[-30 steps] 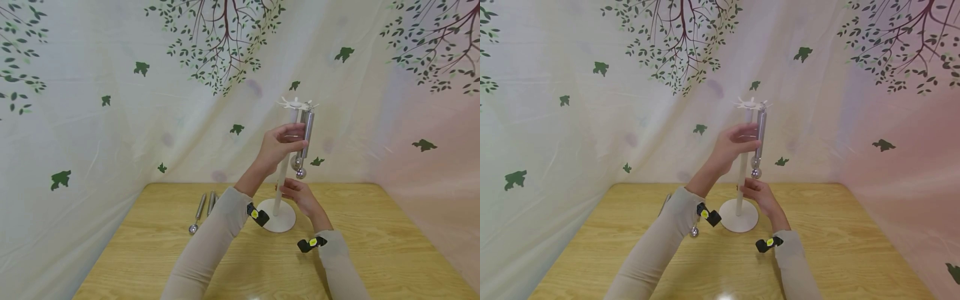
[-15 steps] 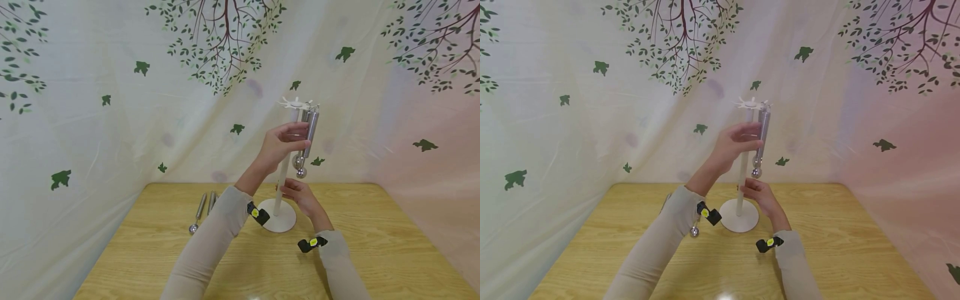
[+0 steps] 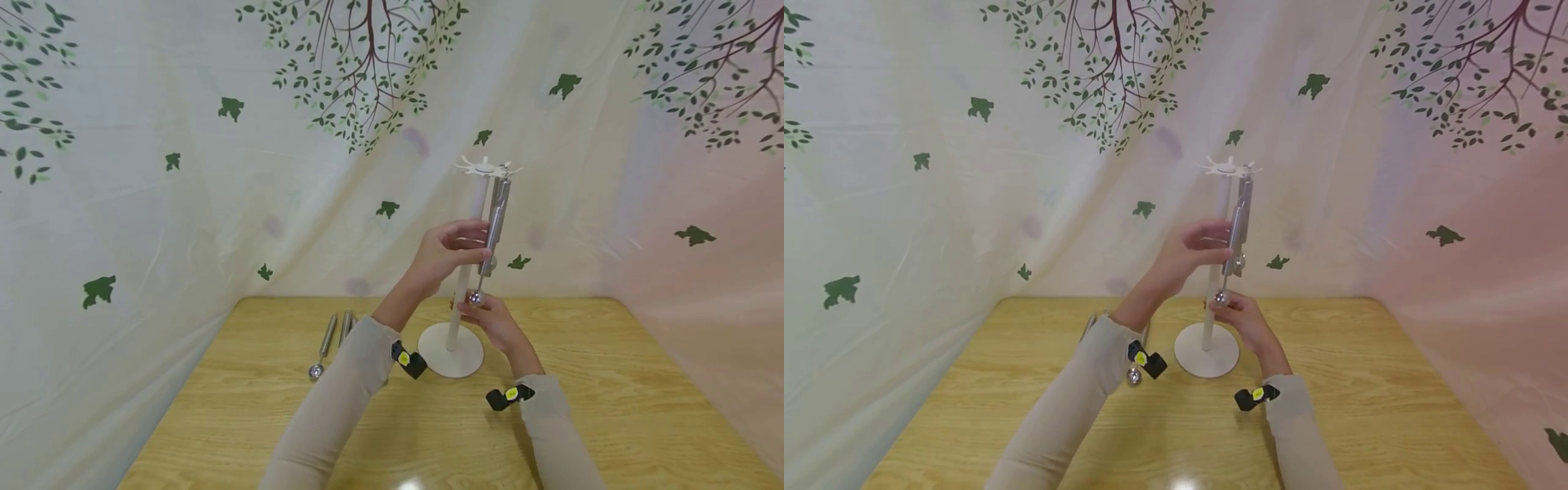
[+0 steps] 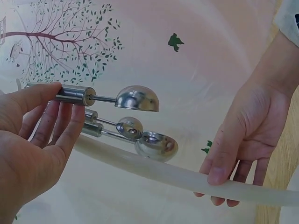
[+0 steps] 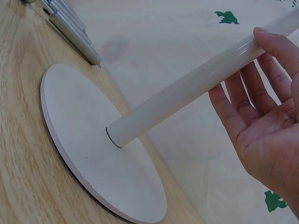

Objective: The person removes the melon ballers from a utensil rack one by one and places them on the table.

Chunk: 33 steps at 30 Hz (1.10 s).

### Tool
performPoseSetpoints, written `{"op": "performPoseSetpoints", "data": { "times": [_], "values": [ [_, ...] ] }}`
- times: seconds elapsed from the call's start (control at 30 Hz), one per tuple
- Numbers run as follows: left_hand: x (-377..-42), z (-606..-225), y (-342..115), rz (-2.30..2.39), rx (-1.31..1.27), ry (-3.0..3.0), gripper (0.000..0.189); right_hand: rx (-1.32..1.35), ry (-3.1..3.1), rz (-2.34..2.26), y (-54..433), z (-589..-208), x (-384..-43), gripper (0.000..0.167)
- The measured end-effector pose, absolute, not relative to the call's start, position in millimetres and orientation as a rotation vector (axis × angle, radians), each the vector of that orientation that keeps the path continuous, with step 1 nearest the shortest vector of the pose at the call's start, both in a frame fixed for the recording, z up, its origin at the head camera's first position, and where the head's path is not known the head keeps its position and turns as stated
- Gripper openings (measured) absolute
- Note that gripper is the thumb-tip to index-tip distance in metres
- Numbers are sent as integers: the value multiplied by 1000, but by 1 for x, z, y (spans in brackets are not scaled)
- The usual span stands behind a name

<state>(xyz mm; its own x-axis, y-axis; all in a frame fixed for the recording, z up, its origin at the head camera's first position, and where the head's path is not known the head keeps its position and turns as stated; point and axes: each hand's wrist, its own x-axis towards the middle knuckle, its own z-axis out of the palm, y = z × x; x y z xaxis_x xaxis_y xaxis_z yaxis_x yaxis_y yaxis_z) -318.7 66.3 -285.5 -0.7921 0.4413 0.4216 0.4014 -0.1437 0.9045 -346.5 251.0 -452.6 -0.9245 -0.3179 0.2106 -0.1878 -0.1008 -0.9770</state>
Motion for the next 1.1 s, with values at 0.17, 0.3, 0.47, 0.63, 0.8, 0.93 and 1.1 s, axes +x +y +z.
{"op": "performPoseSetpoints", "data": {
  "times": [0.17, 0.3, 0.47, 0.63, 0.8, 0.93, 1.1],
  "values": [
    [-321, -293, 54, 2122, 1001, 1995, 46, -671, 1976, -2228, 252, -454, -347, 25],
    [-320, -297, 45, 2119, 984, 1973, 47, -706, 1972, -2220, 252, -454, -348, 26],
    [-319, -303, 34, 2072, 942, 1998, 47, -691, 2000, -2207, 249, -454, -349, 27],
    [-319, -311, 24, 2030, 908, 2025, 45, -611, 2040, -2182, 247, -453, -348, 23],
    [-321, -318, 11, 2006, 886, 2044, 43, -598, 2043, -2185, 247, -452, -347, 28],
    [-321, -321, 0, 2007, 866, 2044, 45, -590, 2038, -2194, 248, -453, -348, 24],
    [-320, -321, -16, 2003, 827, 2076, 46, -577, 2024, -2213, 249, -454, -350, 21]
  ]
}}
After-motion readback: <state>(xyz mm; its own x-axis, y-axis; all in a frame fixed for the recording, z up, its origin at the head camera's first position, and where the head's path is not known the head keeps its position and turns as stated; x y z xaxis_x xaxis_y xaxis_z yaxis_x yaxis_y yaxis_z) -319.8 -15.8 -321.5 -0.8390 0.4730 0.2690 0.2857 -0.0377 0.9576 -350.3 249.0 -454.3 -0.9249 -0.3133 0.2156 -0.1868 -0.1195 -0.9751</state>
